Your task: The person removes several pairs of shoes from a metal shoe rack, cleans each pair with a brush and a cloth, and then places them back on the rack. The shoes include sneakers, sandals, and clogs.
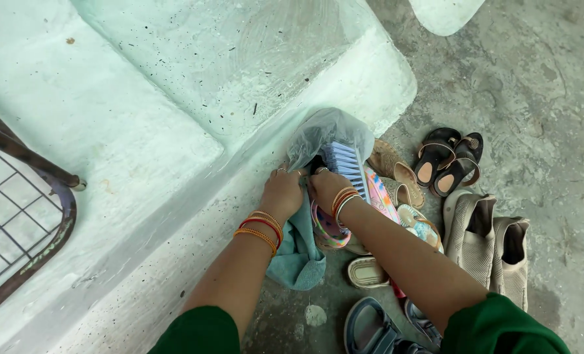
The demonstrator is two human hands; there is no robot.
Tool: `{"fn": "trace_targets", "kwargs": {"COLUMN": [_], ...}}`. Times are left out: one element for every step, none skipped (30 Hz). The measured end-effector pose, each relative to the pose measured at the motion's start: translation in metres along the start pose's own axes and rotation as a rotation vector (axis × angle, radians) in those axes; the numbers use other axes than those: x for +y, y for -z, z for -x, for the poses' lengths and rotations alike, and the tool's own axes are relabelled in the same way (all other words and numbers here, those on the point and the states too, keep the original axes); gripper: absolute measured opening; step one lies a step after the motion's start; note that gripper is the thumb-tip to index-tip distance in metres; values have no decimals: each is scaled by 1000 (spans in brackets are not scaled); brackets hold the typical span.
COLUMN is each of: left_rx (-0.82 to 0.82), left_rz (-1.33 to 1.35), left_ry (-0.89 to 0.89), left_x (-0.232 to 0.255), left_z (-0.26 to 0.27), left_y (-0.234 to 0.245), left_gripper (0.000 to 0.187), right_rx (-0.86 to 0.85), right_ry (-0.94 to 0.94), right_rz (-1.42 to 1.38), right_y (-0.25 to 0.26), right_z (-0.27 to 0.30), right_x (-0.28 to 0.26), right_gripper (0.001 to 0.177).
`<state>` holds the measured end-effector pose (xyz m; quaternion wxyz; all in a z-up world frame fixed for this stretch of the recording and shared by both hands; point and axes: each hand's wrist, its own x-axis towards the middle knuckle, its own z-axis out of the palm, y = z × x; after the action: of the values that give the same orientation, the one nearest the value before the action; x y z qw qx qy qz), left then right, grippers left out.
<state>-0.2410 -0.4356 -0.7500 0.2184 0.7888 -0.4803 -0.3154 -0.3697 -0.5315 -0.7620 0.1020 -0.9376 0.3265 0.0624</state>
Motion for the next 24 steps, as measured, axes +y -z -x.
{"fn": "trace_targets", "kwargs": {"left_rx": [1, 9, 17, 14, 2, 0, 7, 76, 145, 141, 143, 145, 143, 123, 101, 106, 91, 73, 78, 83, 88, 96, 72, 50], "left_rz": [2, -20, -41, -36, 2, 36, 37, 73, 109, 108, 308, 511, 512, 706, 899, 898, 807, 717, 716, 711, 707, 704, 701, 697], "left_ry": [-14, -11, -8, -12, 3, 20, 17, -58, -134, -135, -110, -86, -89, -162, -236, -244, -183, -114, -113, -107, -101, -99, -104, -110], "left_x": [0, 1, 2, -1, -4, -7, -12, -19, -26, -24, -22, -18, -22, -23, -24, -13, -1, 8, 11, 13, 14, 14, 14, 13], "left_z": [-8, -16, -23, -30, -36, -46, -55, -62, -68, -71, -73, -76, -84, -95, -106, -92, -77, -59, -53, -47, -40, -39, -37, -36], "left_y": [-5, -9, -12, -20, -28, -31, -35, -39, -44, -38, -32, -26, -29, -29, -28, -8, 12, 29, 33, 36, 40, 41, 42, 43], "left_gripper": [45, 46, 47, 47, 49, 50, 50, 54, 61, 61, 50, 39, 39, 29, 21, 21, 19, 17, 17, 20, 23, 23, 27, 32], "right_rx": [8, -34, -76, -78, -92, -98, -91, -76, -60, -62, -77, -92, -92, -85, -79, -69, 3, 68, 70, 138, 208, 210, 254, 297], "right_ry": [-9, -62, -115, -120, -183, -240, -238, -273, -308, -311, -348, -386, -389, -424, -458, -458, -425, -389, -385, -211, -37, -29, 43, 117], "right_rz": [7, 99, 191, 196, 240, 283, 287, 297, 307, 306, 348, 393, 393, 384, 375, 377, 302, 226, 226, 97, -33, -35, -114, -194], "right_y": [8, 17, 26, 32, 39, 48, 58, 65, 71, 73, 74, 78, 75, 76, 77, 82, 86, 88, 78, 66, 55, 44, 33, 22], "right_z": [1, 2, 2, 8, 14, 14, 17, 21, 25, 28, 31, 35, 37, 36, 34, 35, 36, 39, 33, 28, 23, 16, 8, 0], "right_x": [0, -2, -3, -1, 1, 1, 8, 13, 19, 27, 36, 46, 51, 57, 63, 52, 41, 29, 26, 22, 18, 16, 14, 12], "right_gripper": [19, 22, 25, 25, 25, 25, 25, 25, 25, 25, 25, 26, 26, 25, 24, 24, 23, 22, 22, 22, 23, 23, 29, 37]}}
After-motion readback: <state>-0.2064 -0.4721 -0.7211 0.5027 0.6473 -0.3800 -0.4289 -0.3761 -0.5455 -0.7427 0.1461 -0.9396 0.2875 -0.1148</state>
